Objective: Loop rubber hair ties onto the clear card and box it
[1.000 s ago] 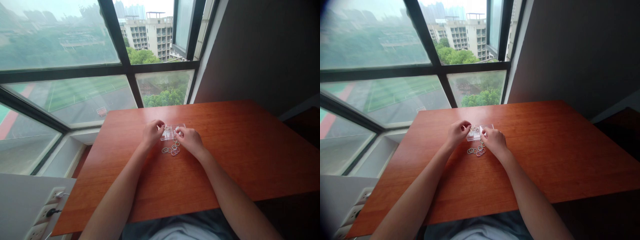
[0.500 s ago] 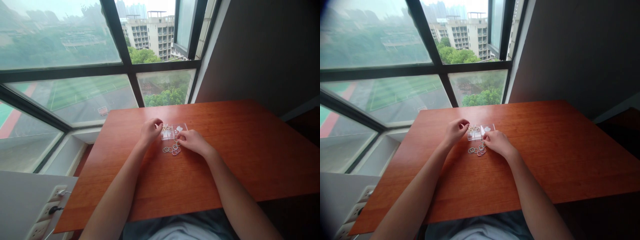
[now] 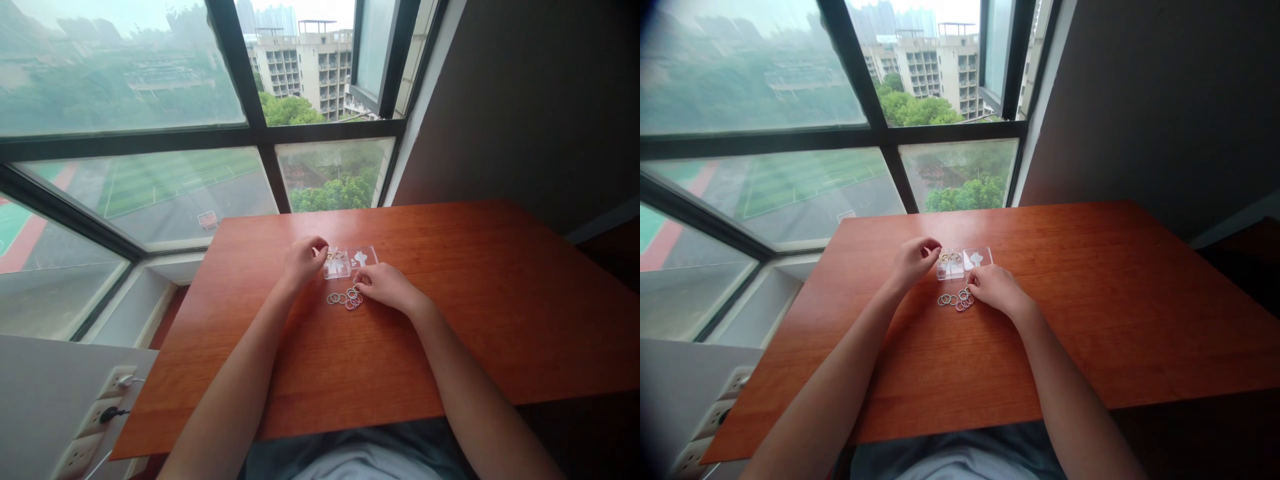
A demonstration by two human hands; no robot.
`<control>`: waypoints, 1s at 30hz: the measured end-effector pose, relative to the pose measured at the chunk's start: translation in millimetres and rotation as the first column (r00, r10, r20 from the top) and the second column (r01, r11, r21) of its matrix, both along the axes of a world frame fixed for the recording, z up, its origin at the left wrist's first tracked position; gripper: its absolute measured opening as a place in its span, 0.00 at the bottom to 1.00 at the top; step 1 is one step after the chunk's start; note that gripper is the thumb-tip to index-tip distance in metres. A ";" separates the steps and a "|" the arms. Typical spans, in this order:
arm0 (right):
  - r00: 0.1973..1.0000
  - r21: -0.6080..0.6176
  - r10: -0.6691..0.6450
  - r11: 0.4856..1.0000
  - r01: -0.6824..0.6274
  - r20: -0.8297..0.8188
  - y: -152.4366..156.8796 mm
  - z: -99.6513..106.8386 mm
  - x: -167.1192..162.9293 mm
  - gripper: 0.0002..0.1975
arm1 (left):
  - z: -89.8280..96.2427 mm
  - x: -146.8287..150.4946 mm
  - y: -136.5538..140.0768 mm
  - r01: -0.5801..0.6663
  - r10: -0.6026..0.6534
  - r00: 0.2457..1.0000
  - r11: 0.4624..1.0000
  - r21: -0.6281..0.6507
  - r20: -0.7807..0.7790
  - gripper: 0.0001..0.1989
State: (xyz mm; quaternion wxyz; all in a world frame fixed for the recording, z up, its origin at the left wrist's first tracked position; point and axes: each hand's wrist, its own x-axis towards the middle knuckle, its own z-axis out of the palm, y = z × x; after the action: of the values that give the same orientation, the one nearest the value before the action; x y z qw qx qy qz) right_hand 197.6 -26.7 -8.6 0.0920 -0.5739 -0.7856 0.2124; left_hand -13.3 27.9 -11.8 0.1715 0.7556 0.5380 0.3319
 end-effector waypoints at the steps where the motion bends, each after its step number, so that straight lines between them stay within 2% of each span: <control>1: 1.000 0.002 0.008 1.000 -0.008 0.002 -0.3 -0.4 -0.7 0.06 | -0.1 0.0 0.0 0.003 -0.003 1.000 1.000 0.001 0.001 0.06; 8: 0.999 0.044 0.006 0.999 -0.008 0.042 -1.0 -2.3 -6.2 0.06 | -0.6 0.2 0.2 0.018 -0.018 1.000 1.000 0.014 0.011 0.06; 15: 0.996 0.095 -0.043 0.994 0.050 -0.073 1.9 -0.9 3.2 0.07 | 0.9 1.0 -0.5 0.010 -0.010 1.000 1.000 0.013 0.009 0.05; 21: 0.999 0.000 0.029 1.000 -0.030 -0.046 -0.4 -1.3 4.6 0.05 | 1.4 1.4 -0.8 0.003 -0.003 1.000 1.000 0.022 -0.002 0.06; 30: 0.996 0.005 0.079 0.997 -0.080 0.052 -0.7 -3.2 -2.3 0.07 | -1.8 2.0 0.3 0.016 -0.016 1.000 0.999 0.028 -0.001 0.06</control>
State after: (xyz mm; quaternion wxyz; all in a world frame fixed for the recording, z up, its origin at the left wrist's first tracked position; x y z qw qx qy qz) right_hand 195.3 -27.4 -11.8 0.0652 -0.5472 -0.8105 0.1984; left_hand -11.3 28.2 -13.6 0.1634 0.7625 0.5273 0.3375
